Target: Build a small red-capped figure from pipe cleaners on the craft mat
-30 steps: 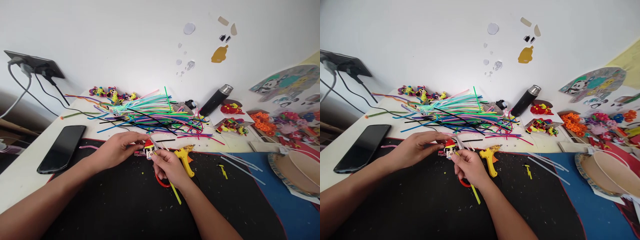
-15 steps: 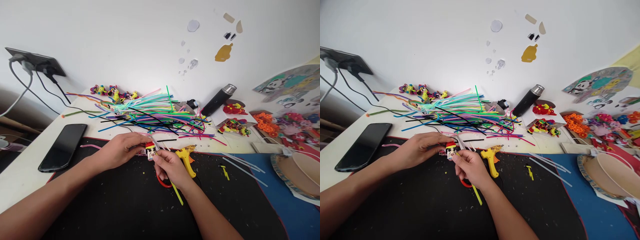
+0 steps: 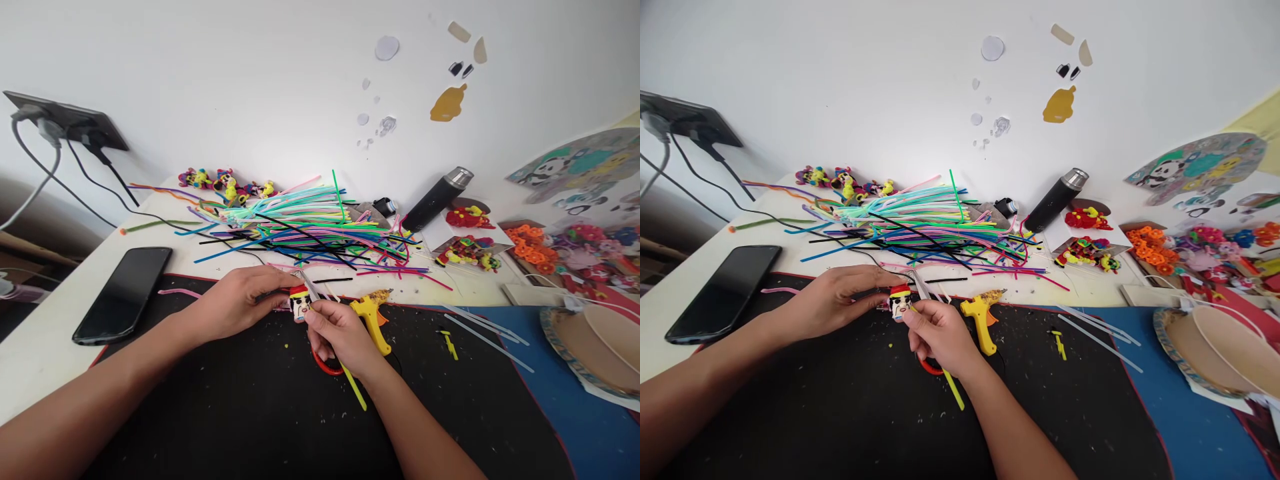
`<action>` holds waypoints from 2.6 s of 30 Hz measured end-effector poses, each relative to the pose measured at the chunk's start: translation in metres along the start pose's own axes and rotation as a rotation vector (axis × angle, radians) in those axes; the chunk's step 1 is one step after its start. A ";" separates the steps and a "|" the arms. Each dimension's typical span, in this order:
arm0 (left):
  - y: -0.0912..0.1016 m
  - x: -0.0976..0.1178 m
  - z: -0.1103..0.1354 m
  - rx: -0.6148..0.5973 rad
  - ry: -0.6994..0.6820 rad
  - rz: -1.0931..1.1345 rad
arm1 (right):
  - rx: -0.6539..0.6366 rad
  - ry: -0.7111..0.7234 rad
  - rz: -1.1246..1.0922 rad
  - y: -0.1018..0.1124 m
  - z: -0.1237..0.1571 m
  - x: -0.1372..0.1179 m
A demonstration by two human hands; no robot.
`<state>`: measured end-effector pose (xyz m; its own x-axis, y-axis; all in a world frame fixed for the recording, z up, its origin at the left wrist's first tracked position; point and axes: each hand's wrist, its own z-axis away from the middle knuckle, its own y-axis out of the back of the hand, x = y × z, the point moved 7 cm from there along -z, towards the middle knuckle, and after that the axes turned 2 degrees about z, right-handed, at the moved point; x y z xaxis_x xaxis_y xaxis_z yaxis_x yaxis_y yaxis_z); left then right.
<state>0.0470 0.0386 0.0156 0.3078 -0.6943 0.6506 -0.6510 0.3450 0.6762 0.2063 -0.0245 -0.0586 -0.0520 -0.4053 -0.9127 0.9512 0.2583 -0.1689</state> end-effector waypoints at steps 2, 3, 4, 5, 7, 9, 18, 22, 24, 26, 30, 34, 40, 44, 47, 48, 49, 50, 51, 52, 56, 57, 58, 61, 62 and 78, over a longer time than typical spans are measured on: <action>0.000 0.000 0.000 0.007 0.007 0.013 | 0.004 -0.001 0.006 0.000 0.000 0.000; 0.000 0.000 0.000 0.010 0.009 0.020 | 0.005 -0.001 0.008 0.000 0.000 0.000; 0.000 0.000 0.000 0.013 0.011 0.025 | 0.003 -0.002 0.008 0.000 0.001 0.000; 0.000 0.000 0.000 0.015 0.013 0.030 | 0.002 -0.003 0.009 0.000 0.001 0.000; 0.000 0.000 -0.001 0.013 0.015 0.036 | 0.004 -0.006 0.011 -0.001 0.001 0.000; 0.000 -0.001 -0.001 0.009 0.019 0.037 | 0.005 -0.009 0.010 -0.001 0.001 0.000; 0.000 -0.002 0.000 -0.026 -0.002 0.029 | -0.015 -0.013 0.016 -0.001 0.001 -0.001; 0.000 -0.002 0.000 -0.015 0.000 0.021 | -0.017 -0.013 0.017 -0.002 0.001 -0.002; 0.000 -0.002 0.001 -0.010 0.007 0.015 | -0.017 -0.009 0.014 -0.002 0.001 -0.003; 0.000 -0.002 0.001 -0.006 0.012 0.011 | -0.020 -0.007 0.011 -0.003 0.002 -0.003; 0.000 0.000 0.001 0.003 -0.021 -0.006 | -0.023 -0.016 0.008 -0.003 0.002 -0.002; 0.000 -0.001 0.002 0.007 -0.058 -0.029 | -0.016 -0.022 0.010 -0.001 0.001 -0.001; -0.001 -0.001 0.003 0.009 -0.073 -0.046 | -0.023 -0.016 -0.005 -0.002 0.001 -0.002; -0.001 -0.001 0.003 0.008 -0.074 -0.068 | -0.029 -0.011 -0.006 -0.003 0.001 -0.004; -0.001 -0.002 0.005 0.007 -0.069 -0.073 | -0.031 -0.007 -0.004 -0.002 0.001 -0.003; -0.001 -0.003 0.005 0.006 -0.064 -0.071 | -0.032 -0.006 -0.002 -0.001 0.001 -0.003; -0.002 -0.004 0.005 0.003 -0.059 -0.069 | -0.031 -0.006 0.001 -0.001 0.001 -0.002; -0.002 -0.004 0.005 -0.002 -0.054 -0.066 | -0.031 -0.006 0.004 -0.001 0.001 -0.002; -0.002 -0.005 0.005 -0.007 -0.050 -0.063 | -0.030 -0.006 0.008 -0.001 0.001 -0.001; -0.002 -0.005 0.005 -0.011 -0.046 -0.060 | -0.030 -0.007 0.011 -0.001 0.001 -0.001; -0.001 -0.003 0.004 -0.014 -0.052 -0.057 | -0.032 -0.008 0.018 -0.002 0.001 -0.001; -0.001 -0.002 0.003 -0.011 -0.057 -0.056 | -0.033 -0.008 0.021 -0.002 0.002 -0.001; -0.001 -0.001 0.003 -0.005 -0.062 -0.055 | -0.035 -0.009 0.025 -0.002 0.002 -0.001; 0.000 0.000 0.003 0.008 -0.067 -0.048 | -0.042 -0.009 0.030 -0.002 0.002 -0.001; 0.000 0.000 0.003 0.010 -0.067 -0.045 | -0.044 -0.007 0.029 -0.002 0.002 -0.001; -0.001 -0.004 0.003 0.037 -0.049 -0.013 | -0.017 -0.018 0.036 -0.002 0.001 0.000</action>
<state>0.0445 0.0391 0.0115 0.2830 -0.7288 0.6235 -0.6726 0.3126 0.6707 0.2049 -0.0263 -0.0578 -0.0122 -0.4108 -0.9116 0.9470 0.2878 -0.1424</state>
